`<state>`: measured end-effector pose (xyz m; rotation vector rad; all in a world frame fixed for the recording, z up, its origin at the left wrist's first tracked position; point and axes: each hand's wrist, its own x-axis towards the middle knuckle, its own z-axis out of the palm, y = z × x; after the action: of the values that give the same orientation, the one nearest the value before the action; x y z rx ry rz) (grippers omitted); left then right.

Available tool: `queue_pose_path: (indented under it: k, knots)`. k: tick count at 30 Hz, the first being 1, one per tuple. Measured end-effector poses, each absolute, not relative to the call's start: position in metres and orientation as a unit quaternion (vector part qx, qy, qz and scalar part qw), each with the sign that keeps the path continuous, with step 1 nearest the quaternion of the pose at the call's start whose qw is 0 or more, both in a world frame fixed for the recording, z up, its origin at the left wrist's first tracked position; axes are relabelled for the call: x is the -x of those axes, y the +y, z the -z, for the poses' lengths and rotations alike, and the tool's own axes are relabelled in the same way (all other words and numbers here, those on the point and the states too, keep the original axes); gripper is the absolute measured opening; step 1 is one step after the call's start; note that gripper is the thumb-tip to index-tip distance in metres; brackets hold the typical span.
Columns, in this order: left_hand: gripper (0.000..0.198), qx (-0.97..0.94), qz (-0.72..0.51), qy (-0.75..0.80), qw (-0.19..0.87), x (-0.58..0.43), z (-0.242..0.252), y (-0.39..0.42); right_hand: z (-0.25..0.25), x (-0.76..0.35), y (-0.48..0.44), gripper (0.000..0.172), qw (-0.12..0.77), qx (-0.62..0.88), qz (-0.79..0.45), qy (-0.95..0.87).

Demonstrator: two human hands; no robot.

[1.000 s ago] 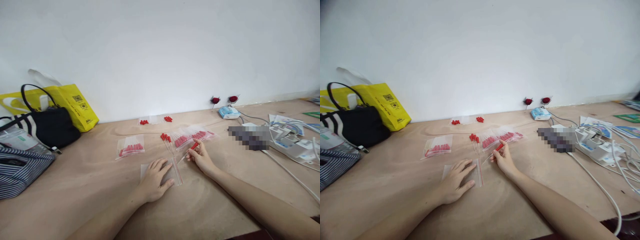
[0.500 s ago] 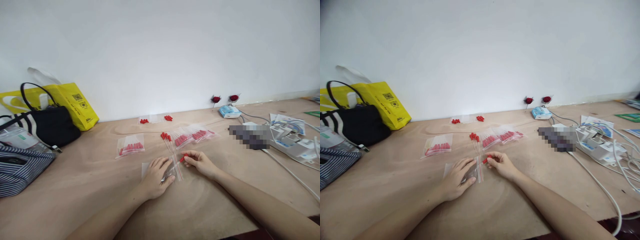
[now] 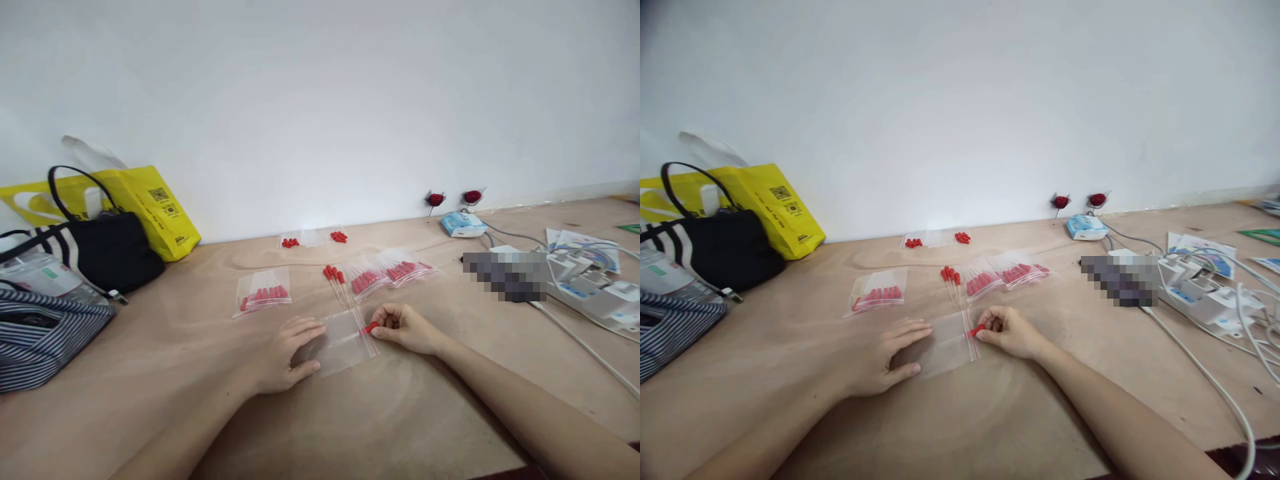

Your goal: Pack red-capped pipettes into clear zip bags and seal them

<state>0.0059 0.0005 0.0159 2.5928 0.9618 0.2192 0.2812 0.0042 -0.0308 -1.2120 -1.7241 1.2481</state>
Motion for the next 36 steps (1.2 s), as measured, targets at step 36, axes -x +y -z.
queue_pose_path:
  k: [36]
  knots:
    - [0.045,-0.918,-0.082,0.322,0.218,-0.001,-0.001,0.003,-0.008,-0.218,0.123,0.011,0.248,0.67,-0.25,-0.653]
